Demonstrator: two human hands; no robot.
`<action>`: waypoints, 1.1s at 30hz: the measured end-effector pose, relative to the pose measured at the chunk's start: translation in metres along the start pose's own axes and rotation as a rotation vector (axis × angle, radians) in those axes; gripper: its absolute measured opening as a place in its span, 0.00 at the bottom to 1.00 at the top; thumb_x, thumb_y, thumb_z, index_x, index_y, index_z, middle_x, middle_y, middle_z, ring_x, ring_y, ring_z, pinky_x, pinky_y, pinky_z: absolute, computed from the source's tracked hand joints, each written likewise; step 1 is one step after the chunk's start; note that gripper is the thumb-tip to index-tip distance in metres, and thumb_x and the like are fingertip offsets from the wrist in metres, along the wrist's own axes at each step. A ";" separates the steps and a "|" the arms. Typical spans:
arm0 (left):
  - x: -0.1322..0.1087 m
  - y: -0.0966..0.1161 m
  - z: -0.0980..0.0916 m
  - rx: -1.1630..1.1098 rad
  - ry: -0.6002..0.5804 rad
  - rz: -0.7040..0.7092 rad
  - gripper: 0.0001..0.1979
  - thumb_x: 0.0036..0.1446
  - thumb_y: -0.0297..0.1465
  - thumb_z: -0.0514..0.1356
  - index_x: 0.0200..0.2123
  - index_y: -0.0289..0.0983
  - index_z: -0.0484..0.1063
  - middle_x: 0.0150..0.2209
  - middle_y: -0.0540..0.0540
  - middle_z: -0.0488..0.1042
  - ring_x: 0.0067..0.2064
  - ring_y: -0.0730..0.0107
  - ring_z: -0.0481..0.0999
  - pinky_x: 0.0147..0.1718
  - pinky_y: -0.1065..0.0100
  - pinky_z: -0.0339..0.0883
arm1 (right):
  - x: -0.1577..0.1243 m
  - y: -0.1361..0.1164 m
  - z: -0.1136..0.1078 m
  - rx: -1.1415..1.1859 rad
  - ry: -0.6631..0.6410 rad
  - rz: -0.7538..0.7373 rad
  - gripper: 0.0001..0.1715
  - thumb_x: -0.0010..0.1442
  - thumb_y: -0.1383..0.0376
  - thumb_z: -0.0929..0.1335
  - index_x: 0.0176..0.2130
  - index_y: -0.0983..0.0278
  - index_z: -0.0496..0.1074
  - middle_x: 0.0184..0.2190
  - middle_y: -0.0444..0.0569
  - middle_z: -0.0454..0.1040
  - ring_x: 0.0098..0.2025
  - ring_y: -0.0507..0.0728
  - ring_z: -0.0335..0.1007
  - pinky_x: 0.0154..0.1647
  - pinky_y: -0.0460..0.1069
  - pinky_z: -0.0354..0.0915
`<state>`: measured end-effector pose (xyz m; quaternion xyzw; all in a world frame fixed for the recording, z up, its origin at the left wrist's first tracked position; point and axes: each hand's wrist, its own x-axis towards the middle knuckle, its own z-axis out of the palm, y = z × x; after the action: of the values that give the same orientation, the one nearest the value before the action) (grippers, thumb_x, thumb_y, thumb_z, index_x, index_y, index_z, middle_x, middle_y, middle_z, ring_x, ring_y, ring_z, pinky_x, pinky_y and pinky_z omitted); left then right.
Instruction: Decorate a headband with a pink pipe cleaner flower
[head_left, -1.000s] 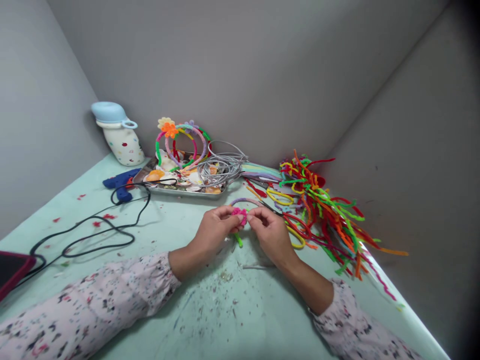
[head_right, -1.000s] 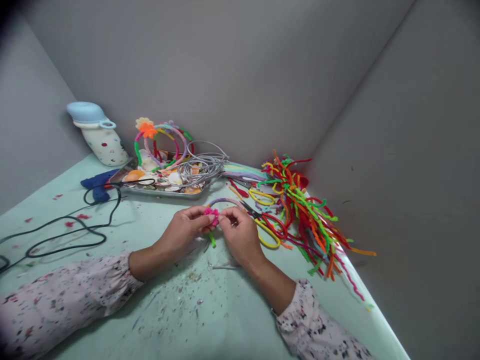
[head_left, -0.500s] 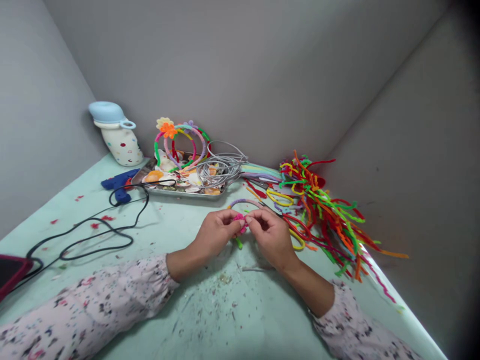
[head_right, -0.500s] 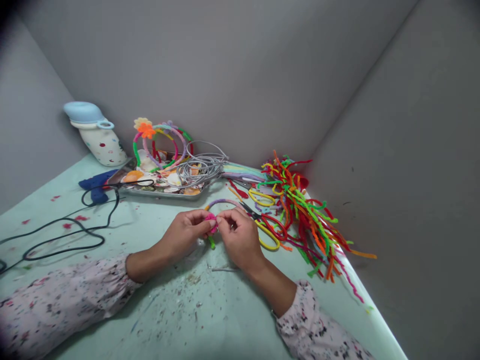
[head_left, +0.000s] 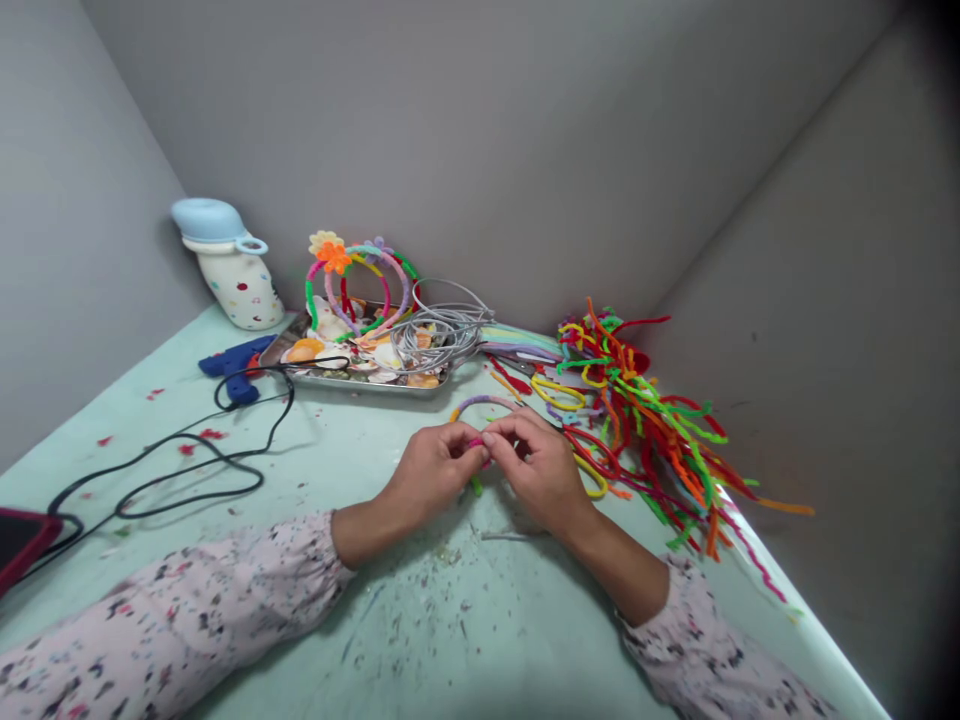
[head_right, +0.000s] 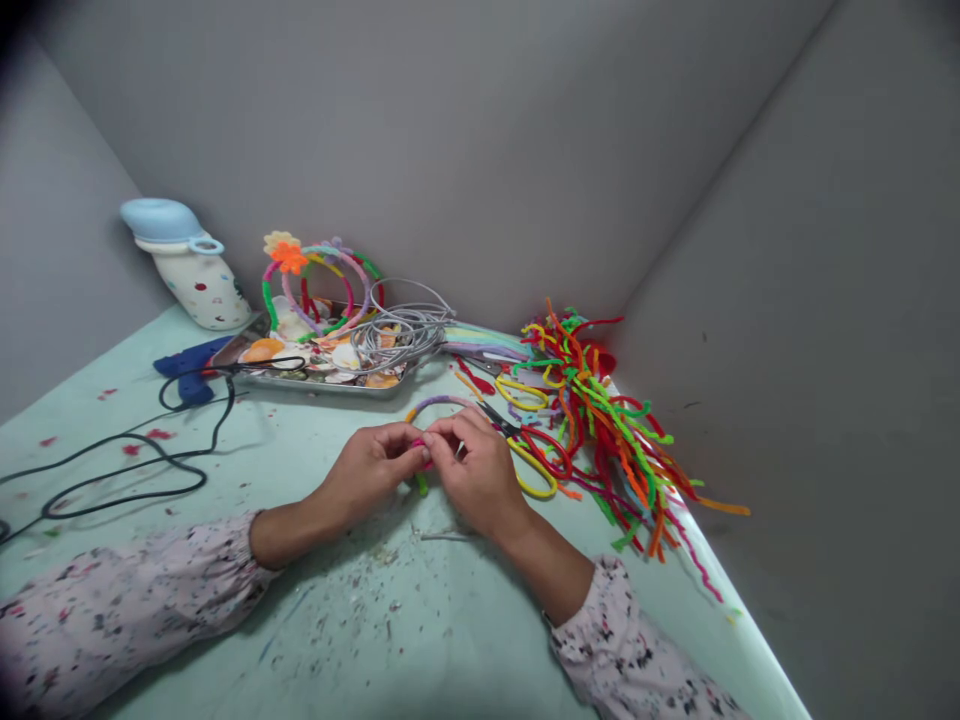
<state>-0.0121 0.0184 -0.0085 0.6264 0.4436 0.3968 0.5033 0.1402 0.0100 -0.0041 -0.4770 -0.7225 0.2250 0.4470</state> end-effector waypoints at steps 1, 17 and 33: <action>0.000 0.000 0.000 0.002 0.000 -0.006 0.09 0.52 0.33 0.59 0.25 0.34 0.71 0.21 0.52 0.65 0.24 0.76 0.61 0.24 0.73 0.53 | 0.000 -0.001 0.000 -0.008 -0.001 0.002 0.09 0.60 0.63 0.65 0.33 0.61 0.74 0.31 0.47 0.72 0.34 0.55 0.67 0.35 0.49 0.64; 0.006 -0.010 -0.002 -0.161 0.101 0.010 0.06 0.50 0.30 0.62 0.34 0.35 0.74 0.32 0.46 0.77 0.34 0.71 0.73 0.35 0.70 0.65 | -0.007 0.017 0.012 0.170 0.038 0.211 0.10 0.61 0.59 0.65 0.37 0.62 0.71 0.30 0.45 0.74 0.28 0.52 0.68 0.31 0.47 0.64; 0.004 -0.010 -0.005 -0.115 0.065 -0.057 0.06 0.50 0.29 0.62 0.32 0.34 0.77 0.30 0.46 0.78 0.31 0.72 0.72 0.32 0.71 0.64 | -0.005 0.015 0.010 -0.056 -0.017 0.081 0.09 0.61 0.64 0.64 0.34 0.63 0.72 0.29 0.46 0.73 0.30 0.53 0.68 0.32 0.46 0.62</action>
<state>-0.0172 0.0242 -0.0169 0.5703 0.4539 0.4272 0.5350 0.1401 0.0129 -0.0229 -0.5161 -0.7125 0.2266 0.4179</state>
